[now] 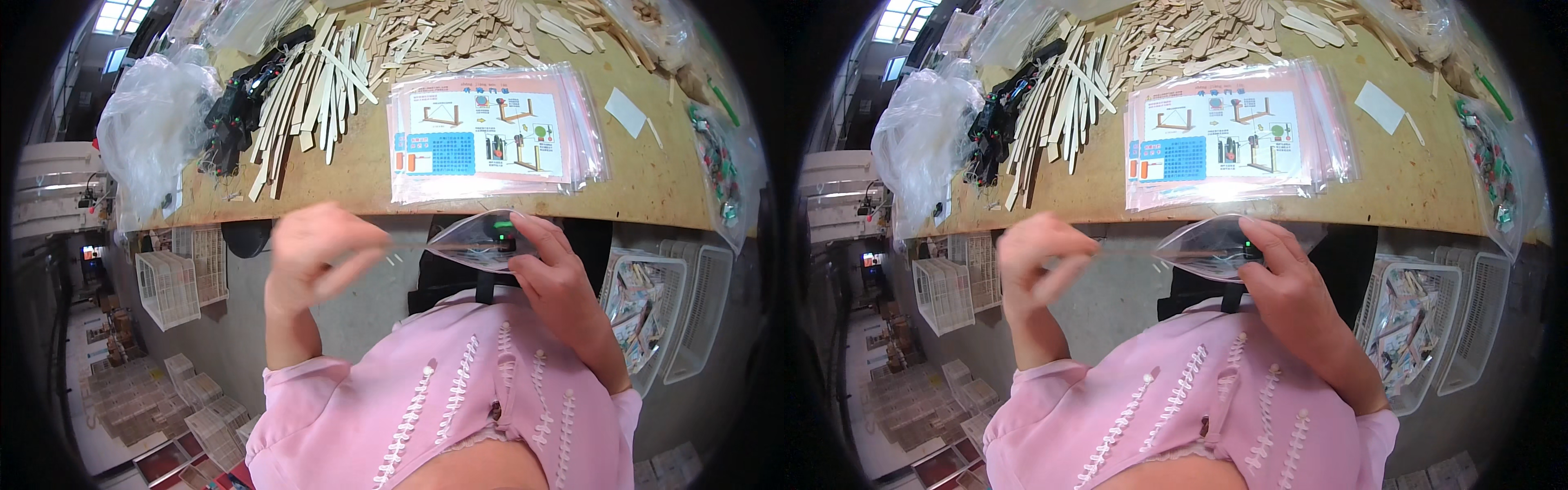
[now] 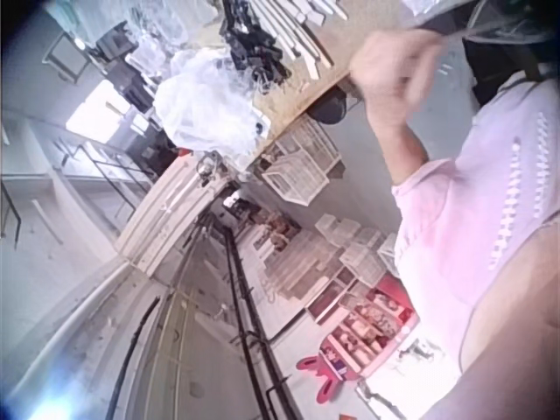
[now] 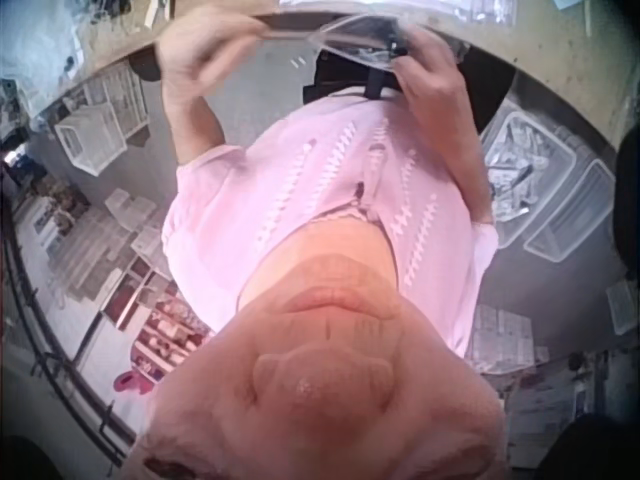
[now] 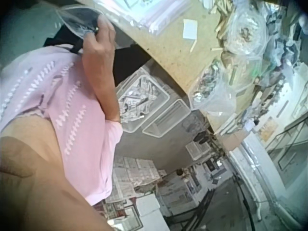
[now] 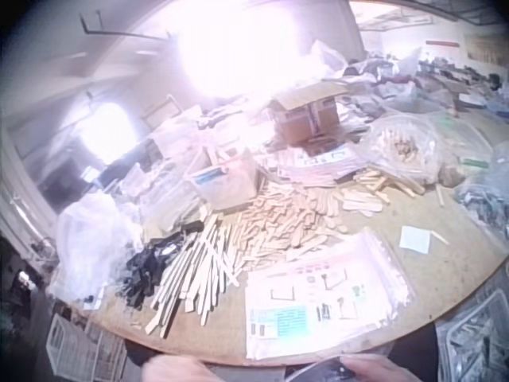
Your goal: The person assembles small craft kits by picking wooden sticks and small black electronic components from a table and placing them into clear plastic bags. The person repeatedly opens bags, adds items, and closes them, organizing the components for packaging.
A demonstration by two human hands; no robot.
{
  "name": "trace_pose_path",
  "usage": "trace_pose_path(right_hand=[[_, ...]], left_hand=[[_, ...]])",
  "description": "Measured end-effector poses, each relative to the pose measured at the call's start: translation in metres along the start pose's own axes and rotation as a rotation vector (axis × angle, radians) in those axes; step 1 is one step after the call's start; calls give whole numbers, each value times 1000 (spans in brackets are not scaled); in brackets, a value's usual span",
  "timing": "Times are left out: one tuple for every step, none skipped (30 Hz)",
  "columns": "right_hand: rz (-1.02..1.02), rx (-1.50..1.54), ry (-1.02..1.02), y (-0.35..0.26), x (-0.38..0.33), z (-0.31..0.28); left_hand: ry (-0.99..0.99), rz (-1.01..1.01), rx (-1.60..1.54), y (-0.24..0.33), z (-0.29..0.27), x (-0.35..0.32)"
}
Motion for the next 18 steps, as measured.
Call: trace_pose_path(right_hand=[[-11, 9, -1, -2, 2, 2], [-13, 15, -8, -3, 2, 3], [-16, 20, -16, -5, 2, 5], [-16, 25, -22, -6, 2, 6], [-14, 31, -24, -6, 0, 6], [-12, 34, -29, -6, -3, 8], [-9, 37, -34, -6, -6, 9], [0, 23, -27, -6, -8, 7], [11, 7, -21, -5, -10, 5], [13, -3, -19, -5, -11, 2], [16, -2, -14, -5, -12, 0], [17, 0, -9, -5, -14, -1], [25, -2, 2, -2, -16, -2], [31, -3, 8, -1, -18, -3], [35, -2, 12, 0, -19, -4], [37, -1, 16, 1, -20, -5], [42, -4, 25, 2, -21, -6], [45, -6, 33, 4, -21, -7]], left_hand=[[-96, 65, 46, 15, 14, 5], [-113, 74, 84, 21, 27, 11], [-128, 83, 121, 27, 40, 15], [-144, 92, 157, 28, 50, 17], [-103, 85, 165, 24, 52, 23], [-58, 77, 171, 14, 56, 30], [-14, 69, 176, 2, 58, 39], [23, 9, 331, -19, 54, 50], [64, -51, 482, -44, 47, 60], [52, -148, 578, -68, 44, 67], [41, -245, 673, -94, 42, 70], [4, -218, 698, -127, 45, 68], [-34, -184, 717, -158, 53, 65], [-25, -160, 673, -165, 54, 67], [-18, -130, 634, -170, 53, 67], [17, -108, 607, -171, 50, 65], [48, -79, 571, -166, 49, 67], [162, -63, 566, -158, 40, 67]])
Point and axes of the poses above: each hand's wrist, its own x-axis towards the middle knuckle, its own z-axis out of the palm, y = z × x, the point moved 8 cm from there along x, towards the middle knuckle, and after that the axes turned 13 degrees about x, right-handed, at the moved point
